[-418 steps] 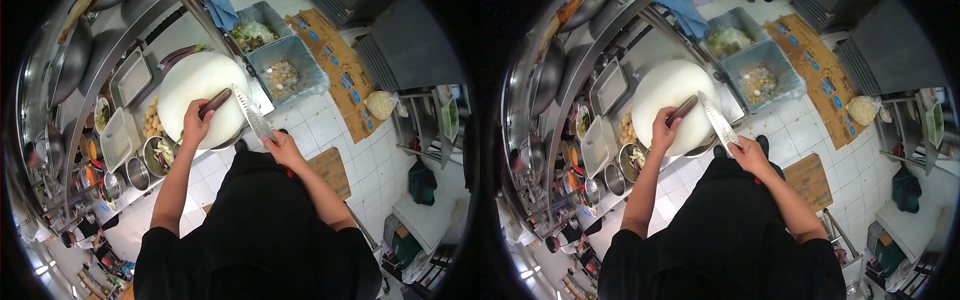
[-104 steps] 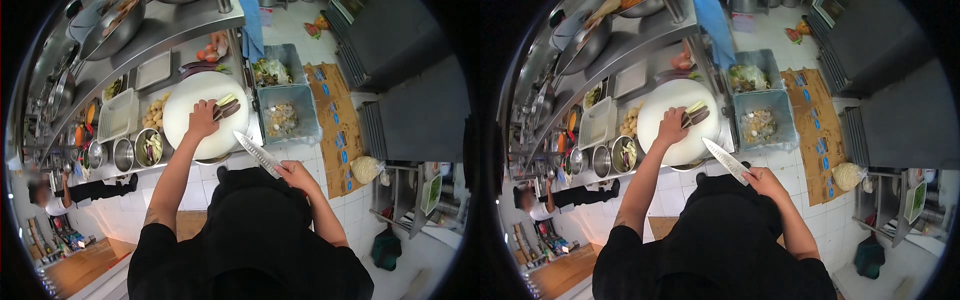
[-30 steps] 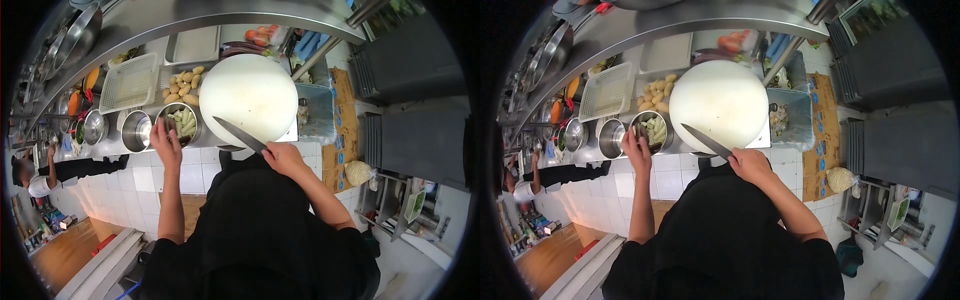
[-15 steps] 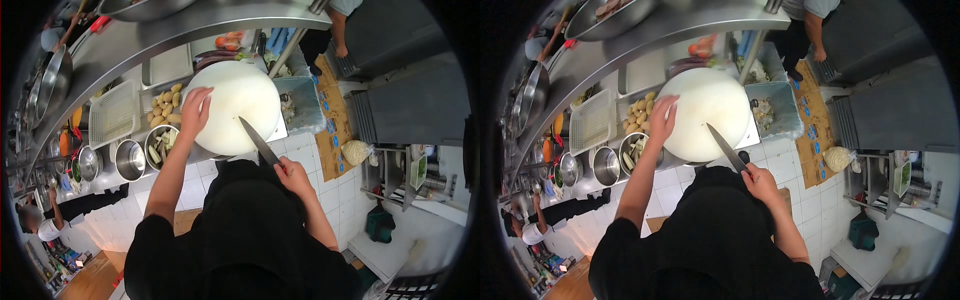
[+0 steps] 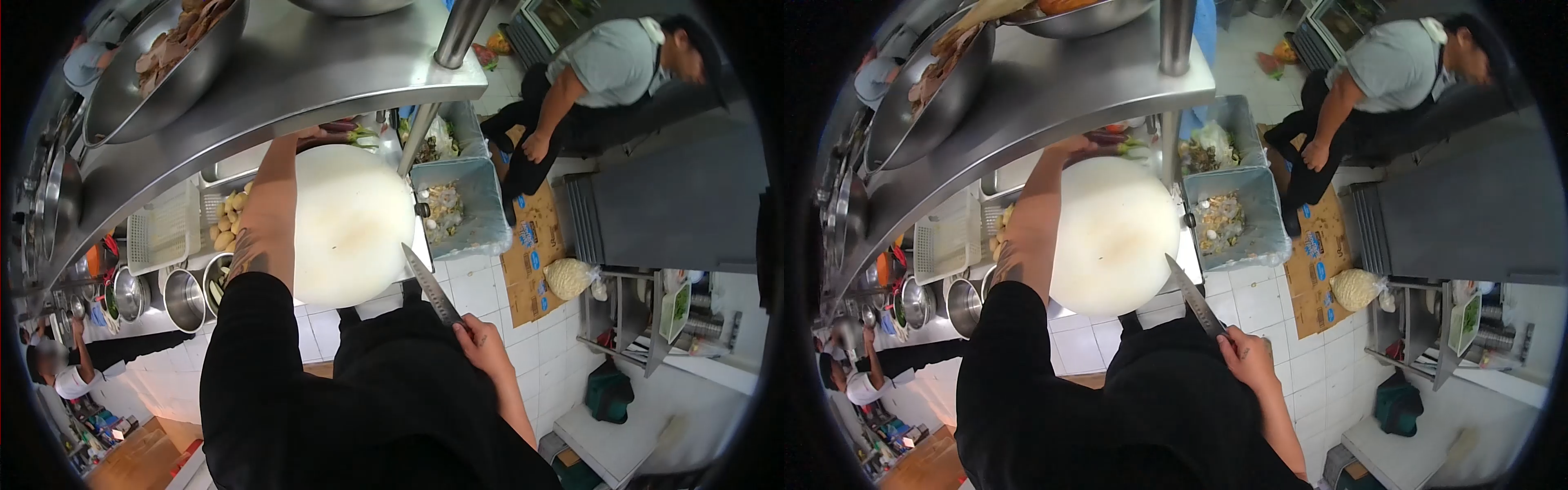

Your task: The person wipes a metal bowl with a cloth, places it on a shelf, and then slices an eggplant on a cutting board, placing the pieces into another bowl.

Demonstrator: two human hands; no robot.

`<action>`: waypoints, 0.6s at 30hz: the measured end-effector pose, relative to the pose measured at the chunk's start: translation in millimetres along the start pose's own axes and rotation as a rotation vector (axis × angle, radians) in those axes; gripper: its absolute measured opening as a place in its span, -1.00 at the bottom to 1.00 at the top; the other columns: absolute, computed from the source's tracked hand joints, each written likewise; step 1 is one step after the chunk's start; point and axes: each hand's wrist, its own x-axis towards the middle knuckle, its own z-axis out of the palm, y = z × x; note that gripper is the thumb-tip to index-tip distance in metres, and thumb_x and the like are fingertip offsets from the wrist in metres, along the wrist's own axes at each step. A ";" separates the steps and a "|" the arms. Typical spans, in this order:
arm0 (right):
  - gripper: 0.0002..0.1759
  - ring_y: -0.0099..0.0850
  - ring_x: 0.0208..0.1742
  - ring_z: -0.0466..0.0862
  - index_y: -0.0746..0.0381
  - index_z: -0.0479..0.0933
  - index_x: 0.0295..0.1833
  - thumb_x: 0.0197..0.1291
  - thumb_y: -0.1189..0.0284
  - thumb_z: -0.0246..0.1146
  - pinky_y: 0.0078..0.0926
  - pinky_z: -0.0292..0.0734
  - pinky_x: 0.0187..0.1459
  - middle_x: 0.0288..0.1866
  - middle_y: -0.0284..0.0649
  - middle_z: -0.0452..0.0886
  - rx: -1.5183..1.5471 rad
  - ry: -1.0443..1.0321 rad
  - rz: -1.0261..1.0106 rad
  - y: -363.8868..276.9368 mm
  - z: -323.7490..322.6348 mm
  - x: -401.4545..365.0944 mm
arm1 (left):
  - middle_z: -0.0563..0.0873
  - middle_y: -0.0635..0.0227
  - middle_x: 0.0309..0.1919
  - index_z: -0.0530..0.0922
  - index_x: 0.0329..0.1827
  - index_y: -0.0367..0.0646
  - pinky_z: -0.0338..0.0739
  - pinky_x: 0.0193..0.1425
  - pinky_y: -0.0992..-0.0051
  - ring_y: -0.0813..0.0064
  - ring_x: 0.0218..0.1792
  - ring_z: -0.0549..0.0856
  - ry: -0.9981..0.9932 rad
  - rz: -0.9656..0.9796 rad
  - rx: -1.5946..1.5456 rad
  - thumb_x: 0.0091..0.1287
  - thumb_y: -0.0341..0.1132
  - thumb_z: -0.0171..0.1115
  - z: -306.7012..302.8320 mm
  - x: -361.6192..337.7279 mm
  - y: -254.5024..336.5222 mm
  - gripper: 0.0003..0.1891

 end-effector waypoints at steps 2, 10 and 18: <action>-0.74 -0.08 -0.51 0.65 0.31 0.57 -0.21 0.51 0.34 0.33 -0.21 0.50 -0.39 -0.54 0.00 0.60 0.003 -0.019 -0.027 3.9 -7.7 8.2 | 0.67 -0.02 0.35 0.58 0.46 -0.10 0.49 0.50 0.10 -0.05 0.38 0.63 0.012 -0.011 0.016 0.38 -0.26 0.42 -4.0 -4.3 -1.2 -0.44; -0.74 0.14 -0.33 0.71 0.27 0.54 -0.21 0.50 0.31 0.31 0.01 0.57 -0.27 -0.45 0.05 0.67 -0.018 -0.127 -0.204 -20.5 -24.0 55.2 | 0.69 0.00 0.29 0.61 0.41 -0.07 0.48 0.51 0.12 -0.06 0.38 0.62 0.159 0.067 -0.106 0.35 -0.35 0.41 -76.8 -71.9 15.8 -0.47; -0.69 0.03 -0.49 0.67 0.34 0.51 -0.22 0.52 0.32 0.29 -0.12 0.52 -0.39 -0.47 0.04 0.64 0.152 -0.048 -0.190 -9.5 7.6 87.6 | 0.69 0.17 0.29 0.83 0.04 -0.03 0.61 0.37 0.21 0.06 0.31 0.68 0.177 0.527 -0.507 0.13 -0.74 0.17 -82.9 -298.2 23.0 -0.49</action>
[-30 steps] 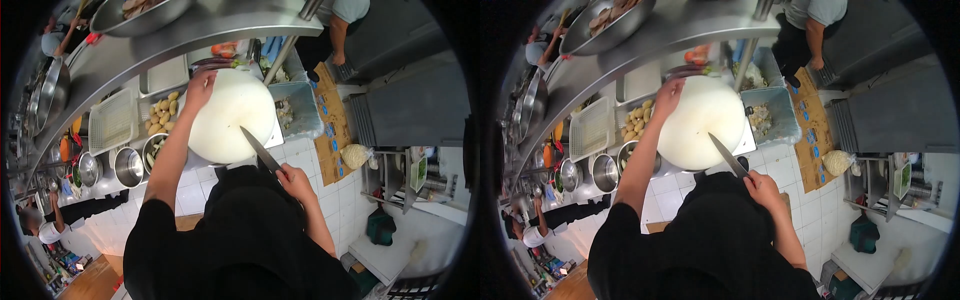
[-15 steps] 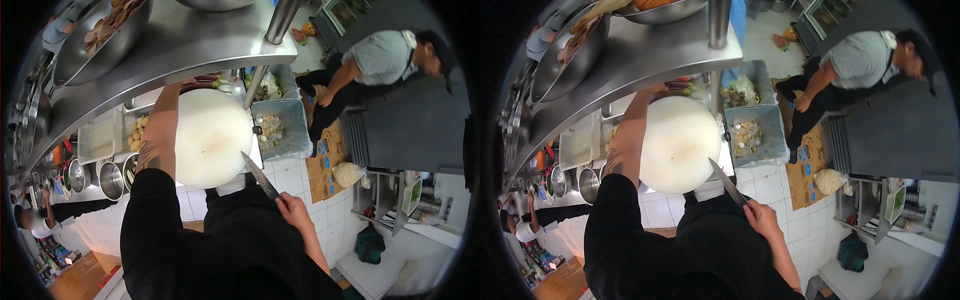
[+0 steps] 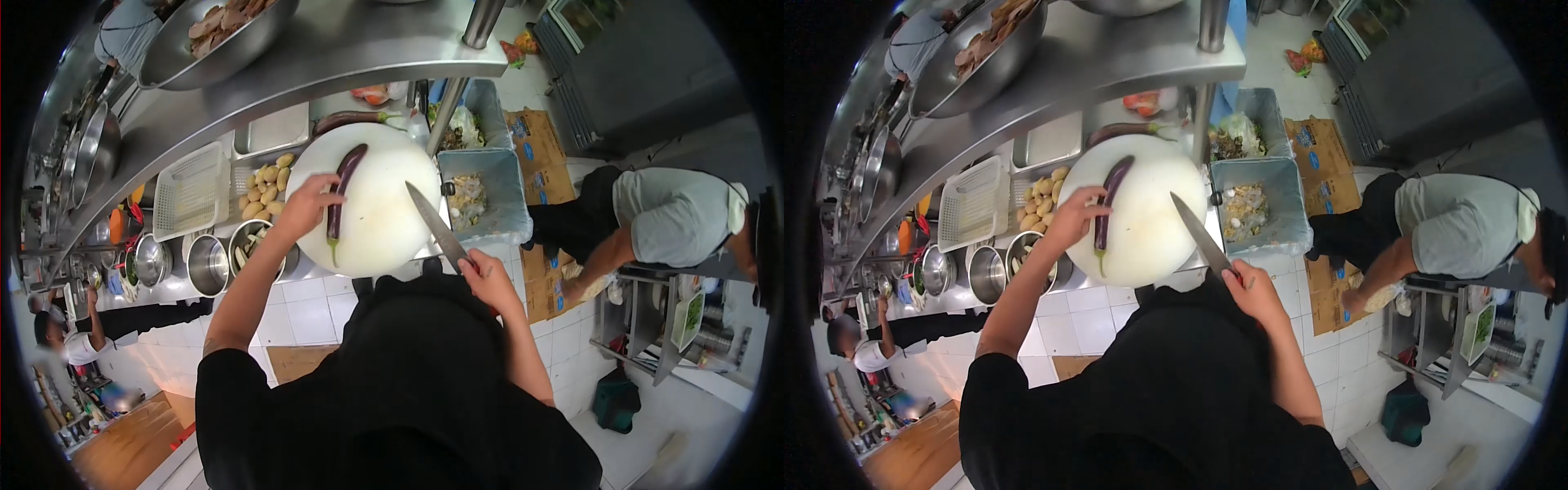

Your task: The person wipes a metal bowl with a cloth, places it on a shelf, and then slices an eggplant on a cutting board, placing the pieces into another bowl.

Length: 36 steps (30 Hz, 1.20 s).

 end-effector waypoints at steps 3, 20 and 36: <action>-0.70 -0.34 -0.61 0.62 0.32 0.52 -0.20 0.55 0.31 0.28 -0.32 0.49 -0.50 -0.51 -0.15 0.61 0.206 -0.064 0.146 -4.7 15.2 10.2 | 0.70 0.13 0.29 0.80 0.07 -0.06 0.60 0.39 0.18 0.04 0.33 0.66 0.015 -0.160 -0.203 0.16 -0.72 0.24 -8.0 -17.5 17.3 -0.53; -0.65 -0.54 -0.72 0.49 0.31 0.55 -0.12 0.54 0.20 0.32 -0.45 0.37 -0.64 -0.55 -0.33 0.53 0.536 -0.071 0.352 14.1 42.9 -4.3 | 0.68 0.11 0.01 0.67 0.37 -0.13 0.64 0.12 0.20 0.05 0.08 0.68 0.119 -0.313 -0.042 0.39 -0.42 0.41 57.9 -9.9 125.2 -0.54; -0.48 -0.35 -0.64 0.57 0.37 0.54 -0.24 0.50 0.07 0.35 -0.26 0.47 -0.50 -0.57 -0.12 0.58 0.335 -0.071 0.304 9.8 38.6 -28.4 | 0.69 0.05 -0.02 0.67 0.34 -0.25 0.63 0.13 0.28 0.11 -0.02 0.71 0.122 -0.401 -0.132 0.45 -0.48 0.36 60.5 -5.1 126.5 -0.60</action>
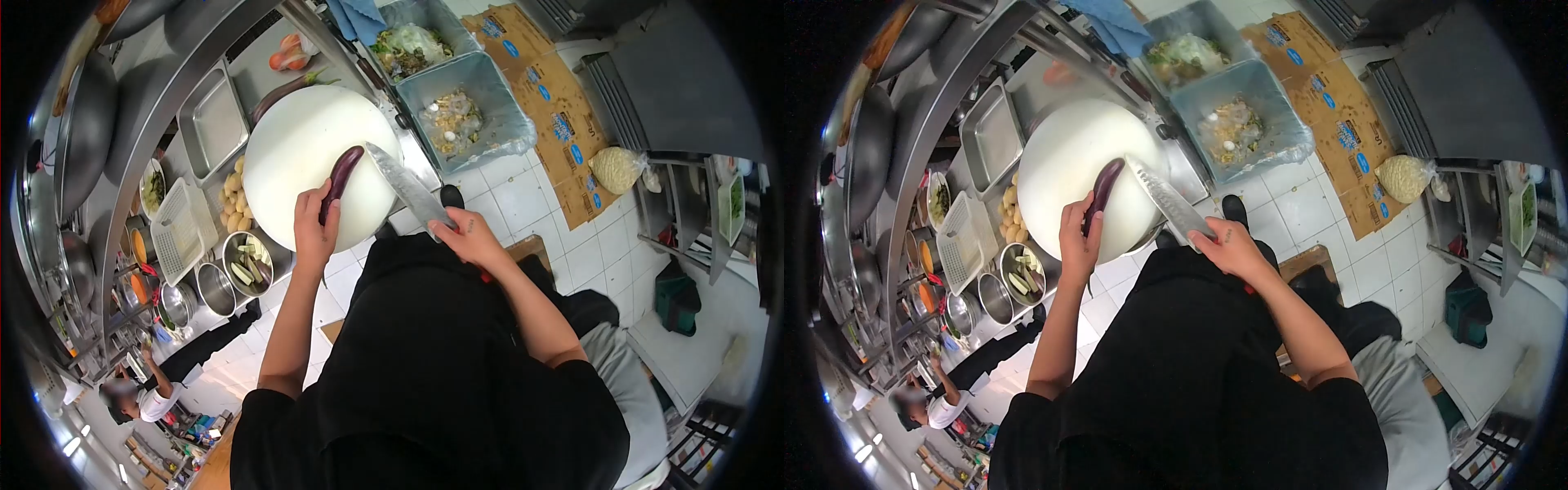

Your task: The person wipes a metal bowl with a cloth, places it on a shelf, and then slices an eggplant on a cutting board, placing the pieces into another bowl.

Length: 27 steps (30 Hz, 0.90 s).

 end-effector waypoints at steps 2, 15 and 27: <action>-0.48 -0.36 -0.66 0.57 0.36 0.54 -0.24 0.51 0.06 0.34 -0.26 0.46 -0.52 -0.58 -0.13 0.58 0.000 -0.016 0.020 -5.7 -2.6 0.7 | 0.69 0.05 -0.02 0.67 0.34 -0.26 0.63 0.12 0.28 0.12 -0.02 0.72 -0.009 -0.013 0.000 0.45 -0.48 0.35 -0.1 0.3 -0.2 -0.60; -0.60 -0.56 -0.73 0.46 0.30 0.61 -0.15 0.54 0.13 0.33 -0.44 0.31 -0.66 -0.64 -0.36 0.48 0.101 -0.097 -0.060 -11.5 6.7 48.5 | 0.70 0.04 0.01 0.66 0.34 -0.27 0.63 0.16 0.26 0.08 0.02 0.72 -0.008 0.022 -0.032 0.43 -0.50 0.37 2.3 -0.5 -7.0 -0.59; -0.53 -0.37 -0.73 0.55 0.38 0.62 -0.08 0.49 0.09 0.31 -0.26 0.45 -0.63 -0.59 -0.18 0.57 -0.027 -0.081 -0.143 -84.2 12.2 128.0 | 0.75 0.01 0.00 0.67 0.20 -0.28 0.62 0.15 0.19 0.00 0.02 0.72 0.084 0.023 -0.047 0.45 -0.42 0.39 18.7 1.1 -3.6 -0.70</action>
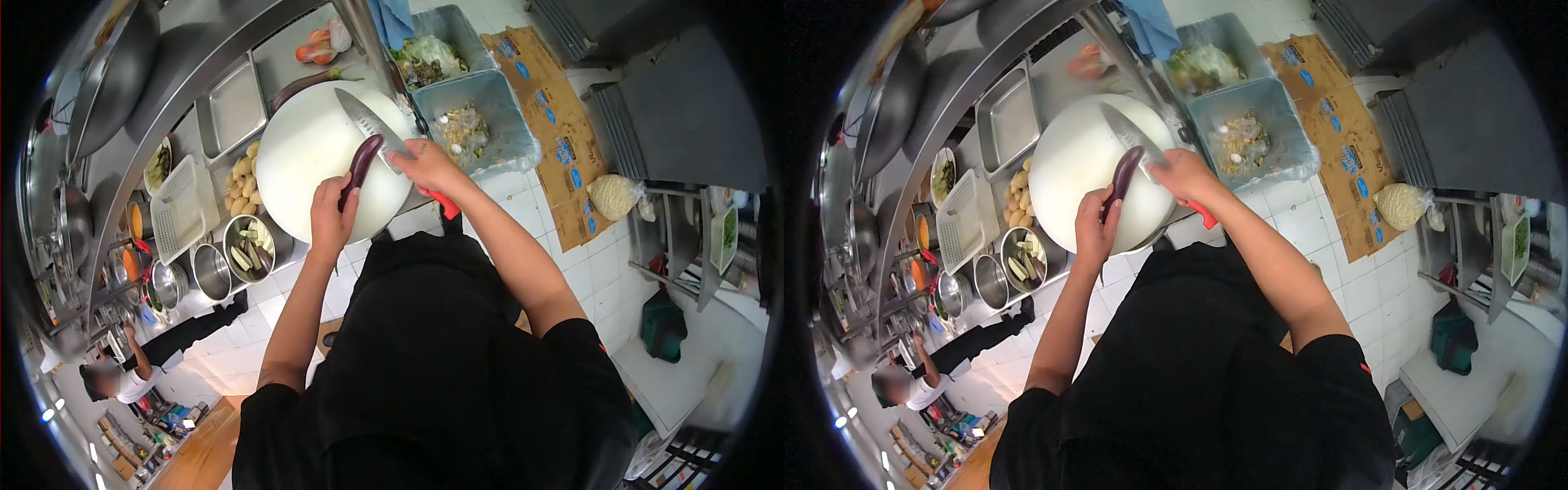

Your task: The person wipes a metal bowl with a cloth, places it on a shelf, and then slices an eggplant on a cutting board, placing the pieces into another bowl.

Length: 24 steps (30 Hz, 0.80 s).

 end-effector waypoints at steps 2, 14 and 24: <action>-0.53 -0.30 -0.70 0.60 0.38 0.62 -0.10 0.48 0.09 0.30 -0.22 0.51 -0.60 -0.57 -0.12 0.59 -0.035 0.009 0.006 1.0 -2.4 -2.0 | 0.75 0.02 -0.01 0.68 0.18 -0.29 0.62 0.14 0.18 0.00 0.01 0.72 0.021 -0.010 -0.018 0.45 -0.41 0.39 3.7 3.0 1.6 -0.71; -0.56 -0.41 -0.76 0.51 0.37 0.60 -0.07 0.53 0.13 0.30 -0.31 0.42 -0.66 -0.63 -0.21 0.53 -0.048 0.034 0.039 3.9 3.4 -30.4 | 0.76 0.05 -0.09 0.68 0.13 -0.26 0.65 0.01 0.19 0.01 -0.12 0.74 0.017 0.056 -0.055 0.44 -0.36 0.43 15.0 29.1 3.0 -0.73; -0.53 -0.38 -0.74 0.56 0.37 0.60 -0.12 0.51 0.10 0.32 -0.29 0.47 -0.62 -0.65 -0.19 0.56 -0.071 0.054 -0.014 24.6 6.5 -23.2 | 0.72 0.11 -0.04 0.64 0.16 -0.23 0.67 0.04 0.18 0.07 -0.10 0.76 0.048 0.044 0.122 0.38 -0.29 0.47 -15.9 -13.0 -1.2 -0.64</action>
